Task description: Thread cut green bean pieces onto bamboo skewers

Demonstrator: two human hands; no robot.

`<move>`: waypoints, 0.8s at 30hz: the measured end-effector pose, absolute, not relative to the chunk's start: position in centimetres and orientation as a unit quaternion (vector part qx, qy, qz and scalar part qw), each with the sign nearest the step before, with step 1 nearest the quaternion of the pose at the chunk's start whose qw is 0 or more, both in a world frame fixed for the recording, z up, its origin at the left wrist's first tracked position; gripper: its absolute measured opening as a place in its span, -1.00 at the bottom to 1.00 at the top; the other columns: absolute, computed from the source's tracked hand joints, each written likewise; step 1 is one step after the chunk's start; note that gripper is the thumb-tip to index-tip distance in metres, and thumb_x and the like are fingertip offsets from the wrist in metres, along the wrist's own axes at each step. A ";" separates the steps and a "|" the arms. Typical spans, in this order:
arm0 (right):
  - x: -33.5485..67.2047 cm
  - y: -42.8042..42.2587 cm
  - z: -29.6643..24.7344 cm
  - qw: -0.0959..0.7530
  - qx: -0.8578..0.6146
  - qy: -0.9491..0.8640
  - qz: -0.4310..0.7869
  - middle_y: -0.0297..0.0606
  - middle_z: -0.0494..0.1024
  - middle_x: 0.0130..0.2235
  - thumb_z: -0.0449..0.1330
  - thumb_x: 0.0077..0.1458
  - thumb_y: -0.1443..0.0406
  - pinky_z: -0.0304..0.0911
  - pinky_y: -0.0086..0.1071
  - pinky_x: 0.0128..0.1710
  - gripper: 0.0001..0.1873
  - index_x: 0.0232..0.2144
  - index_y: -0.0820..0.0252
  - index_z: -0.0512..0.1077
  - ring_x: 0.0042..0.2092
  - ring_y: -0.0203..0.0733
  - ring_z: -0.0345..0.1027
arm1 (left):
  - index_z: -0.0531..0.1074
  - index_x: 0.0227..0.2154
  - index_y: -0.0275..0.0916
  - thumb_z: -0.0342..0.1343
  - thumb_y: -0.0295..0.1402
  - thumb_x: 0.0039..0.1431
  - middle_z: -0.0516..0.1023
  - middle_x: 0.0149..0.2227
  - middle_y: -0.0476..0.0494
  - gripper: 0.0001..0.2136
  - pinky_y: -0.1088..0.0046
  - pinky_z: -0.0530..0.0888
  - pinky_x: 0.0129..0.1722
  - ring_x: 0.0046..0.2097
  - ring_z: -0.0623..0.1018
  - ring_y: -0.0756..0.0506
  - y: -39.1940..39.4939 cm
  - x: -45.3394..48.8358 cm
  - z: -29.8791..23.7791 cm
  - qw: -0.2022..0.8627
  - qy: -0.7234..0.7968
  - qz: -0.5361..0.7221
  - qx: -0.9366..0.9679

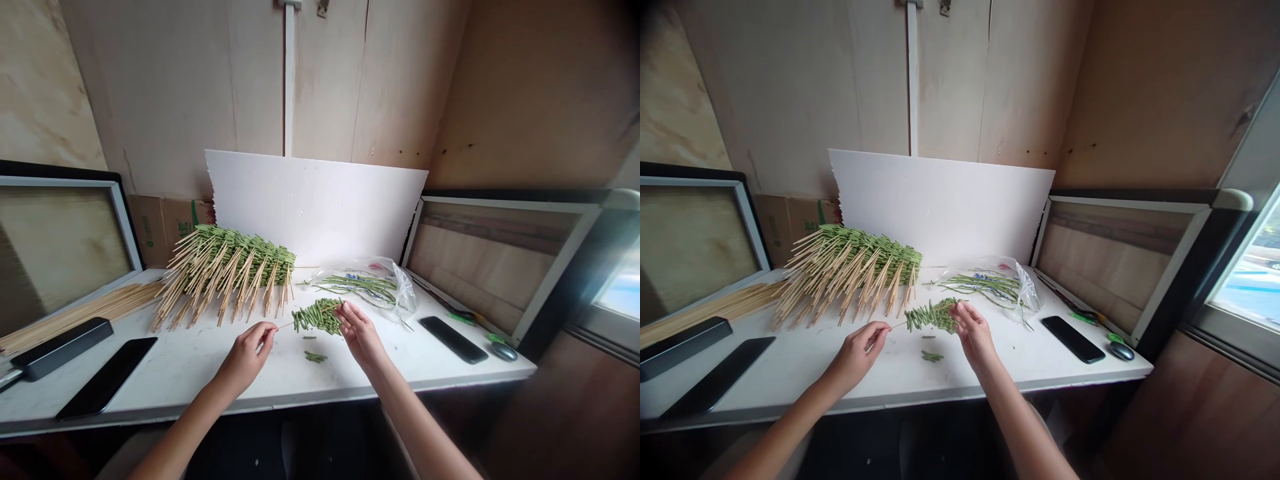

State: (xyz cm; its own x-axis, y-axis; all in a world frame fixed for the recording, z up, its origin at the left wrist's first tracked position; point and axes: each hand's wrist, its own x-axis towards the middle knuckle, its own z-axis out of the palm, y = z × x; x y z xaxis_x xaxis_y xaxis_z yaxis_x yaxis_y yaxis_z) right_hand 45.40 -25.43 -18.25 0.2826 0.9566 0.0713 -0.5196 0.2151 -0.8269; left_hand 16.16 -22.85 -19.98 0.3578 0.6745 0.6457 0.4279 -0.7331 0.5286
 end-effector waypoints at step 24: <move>47.1 -26.3 -23.0 0.672 -0.409 -0.351 0.509 -0.27 0.63 -0.27 0.57 -0.13 0.04 0.35 -0.38 -0.26 -0.62 -0.27 0.06 0.67 -0.18 -0.14 0.48 | 0.46 -0.17 -0.19 -0.07 -0.27 0.46 0.59 -0.25 -0.14 -0.79 0.45 0.46 -0.24 -0.26 0.58 -0.09 -21.9 16.3 -22.7 0.177 0.362 0.390 0.828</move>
